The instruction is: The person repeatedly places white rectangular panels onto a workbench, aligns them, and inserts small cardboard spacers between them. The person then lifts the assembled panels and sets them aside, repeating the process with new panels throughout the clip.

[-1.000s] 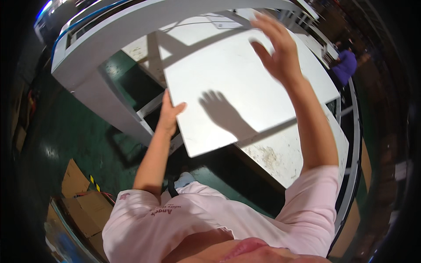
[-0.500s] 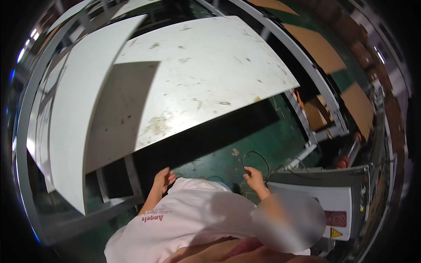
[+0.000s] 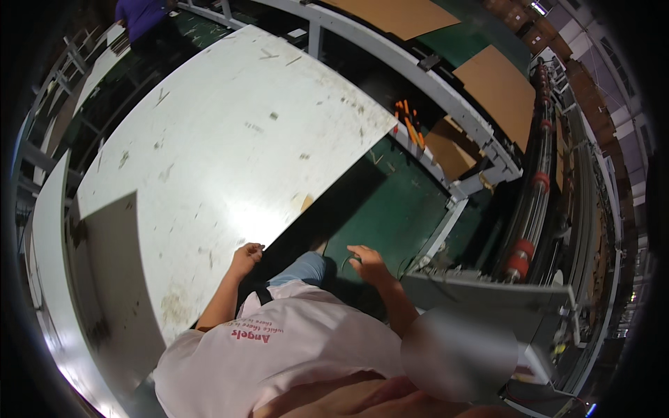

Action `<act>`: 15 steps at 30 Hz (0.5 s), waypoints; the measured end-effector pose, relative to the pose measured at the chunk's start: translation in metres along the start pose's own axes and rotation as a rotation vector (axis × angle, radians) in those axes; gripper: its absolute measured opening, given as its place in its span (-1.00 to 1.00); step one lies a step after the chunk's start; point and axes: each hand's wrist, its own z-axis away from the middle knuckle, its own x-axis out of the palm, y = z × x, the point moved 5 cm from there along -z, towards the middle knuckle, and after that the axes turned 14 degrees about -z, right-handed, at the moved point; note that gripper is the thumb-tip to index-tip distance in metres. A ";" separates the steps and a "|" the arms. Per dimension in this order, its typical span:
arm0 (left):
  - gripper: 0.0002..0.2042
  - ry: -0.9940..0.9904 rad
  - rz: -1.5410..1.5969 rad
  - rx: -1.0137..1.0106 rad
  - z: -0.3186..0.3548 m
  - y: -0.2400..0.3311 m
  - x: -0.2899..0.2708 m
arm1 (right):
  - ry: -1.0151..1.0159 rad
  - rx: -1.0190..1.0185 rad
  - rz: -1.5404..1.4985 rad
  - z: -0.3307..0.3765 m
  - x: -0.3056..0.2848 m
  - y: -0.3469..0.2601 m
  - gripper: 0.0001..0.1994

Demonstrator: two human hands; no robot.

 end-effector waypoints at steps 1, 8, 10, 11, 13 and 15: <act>-0.67 -0.017 0.025 0.026 -0.026 0.014 0.013 | 0.011 0.025 0.042 -0.015 -0.018 0.009 -0.64; -0.54 0.147 -0.653 0.245 -0.182 0.184 0.033 | 0.205 0.030 0.215 -0.108 -0.157 0.096 -0.58; -0.59 0.164 -0.673 0.267 -0.217 0.206 0.036 | 0.244 0.130 0.334 -0.133 -0.213 0.127 -0.55; -0.62 0.158 -0.675 0.248 -0.233 0.222 0.037 | 0.247 0.227 0.364 -0.152 -0.249 0.139 -0.52; -0.69 0.167 -0.660 0.227 -0.258 0.244 0.034 | 0.355 0.392 0.392 -0.191 -0.324 0.149 -0.49; -0.77 0.185 -0.620 0.222 -0.270 0.255 0.037 | 0.541 0.377 0.530 -0.235 -0.400 0.188 -0.40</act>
